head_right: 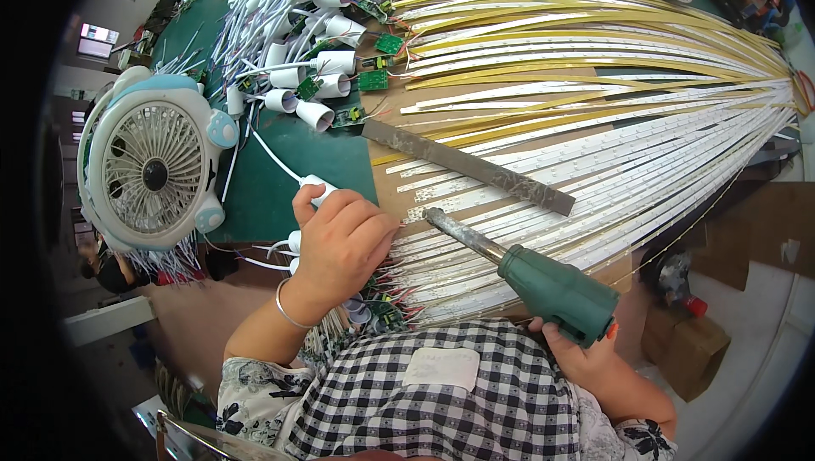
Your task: The recorder is using a glue gun to attach LED strips to circular bases as part of a lighting assembly process.
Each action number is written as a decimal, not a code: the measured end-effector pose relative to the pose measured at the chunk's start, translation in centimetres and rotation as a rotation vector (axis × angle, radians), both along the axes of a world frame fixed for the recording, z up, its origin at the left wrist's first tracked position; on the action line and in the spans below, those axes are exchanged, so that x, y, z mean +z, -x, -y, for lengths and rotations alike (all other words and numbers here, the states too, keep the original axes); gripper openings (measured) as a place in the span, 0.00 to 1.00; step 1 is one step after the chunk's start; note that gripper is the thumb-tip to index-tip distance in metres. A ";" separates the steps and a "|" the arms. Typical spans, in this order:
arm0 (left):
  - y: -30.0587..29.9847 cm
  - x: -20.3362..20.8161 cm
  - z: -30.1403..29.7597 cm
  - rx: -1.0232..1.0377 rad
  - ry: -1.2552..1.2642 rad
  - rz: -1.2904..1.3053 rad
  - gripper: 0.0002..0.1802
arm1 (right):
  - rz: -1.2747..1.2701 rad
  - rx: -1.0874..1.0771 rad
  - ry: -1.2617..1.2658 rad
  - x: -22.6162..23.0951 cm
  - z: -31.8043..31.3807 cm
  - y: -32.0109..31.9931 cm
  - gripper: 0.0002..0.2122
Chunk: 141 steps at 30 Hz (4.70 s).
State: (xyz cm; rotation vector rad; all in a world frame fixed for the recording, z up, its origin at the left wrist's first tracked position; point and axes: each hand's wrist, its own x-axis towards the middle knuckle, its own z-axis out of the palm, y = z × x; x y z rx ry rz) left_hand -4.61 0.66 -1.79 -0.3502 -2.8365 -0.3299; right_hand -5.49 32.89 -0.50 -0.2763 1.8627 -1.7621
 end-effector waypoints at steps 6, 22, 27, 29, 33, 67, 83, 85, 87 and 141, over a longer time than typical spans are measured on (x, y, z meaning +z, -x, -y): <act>0.0 0.0 0.0 0.021 -0.051 0.024 0.06 | -0.007 -0.024 -0.002 0.2 0.2 0.0 0.17; 0.6 -0.2 -0.9 0.073 -0.066 0.017 0.09 | -0.008 -0.048 -0.005 0.2 0.5 0.0 0.16; 0.7 -0.3 -0.8 0.080 -0.082 0.015 0.09 | -0.040 -0.028 -0.007 -0.1 0.6 -0.1 0.14; 0.8 -0.3 -0.8 0.082 -0.103 0.016 0.09 | -0.087 -0.011 -0.017 -0.1 0.9 0.0 0.12; 0.9 -0.5 -0.7 0.084 -0.141 0.030 0.09 | -0.171 0.020 -0.068 -0.3 1.1 0.3 0.10; 1.2 -0.9 -0.7 0.026 -0.180 0.022 0.08 | -0.150 -0.081 0.069 -1.3 0.3 -0.6 0.31; -1.4 -0.2 -1.1 0.079 -0.188 0.189 0.06 | -0.116 -0.200 0.141 -0.1 0.3 -0.6 0.27; -1.8 -0.1 -1.1 0.097 -0.200 0.202 0.07 | -0.106 -0.230 0.086 -0.4 0.3 -0.7 0.32; -1.7 0.2 -0.7 0.084 -0.244 0.192 0.08 | -0.111 -0.234 0.084 -0.7 0.2 -0.7 0.31; 0.5 1.1 -0.7 -0.092 -0.104 -0.040 0.13 | -0.038 -0.106 0.070 -1.4 -0.1 0.5 0.32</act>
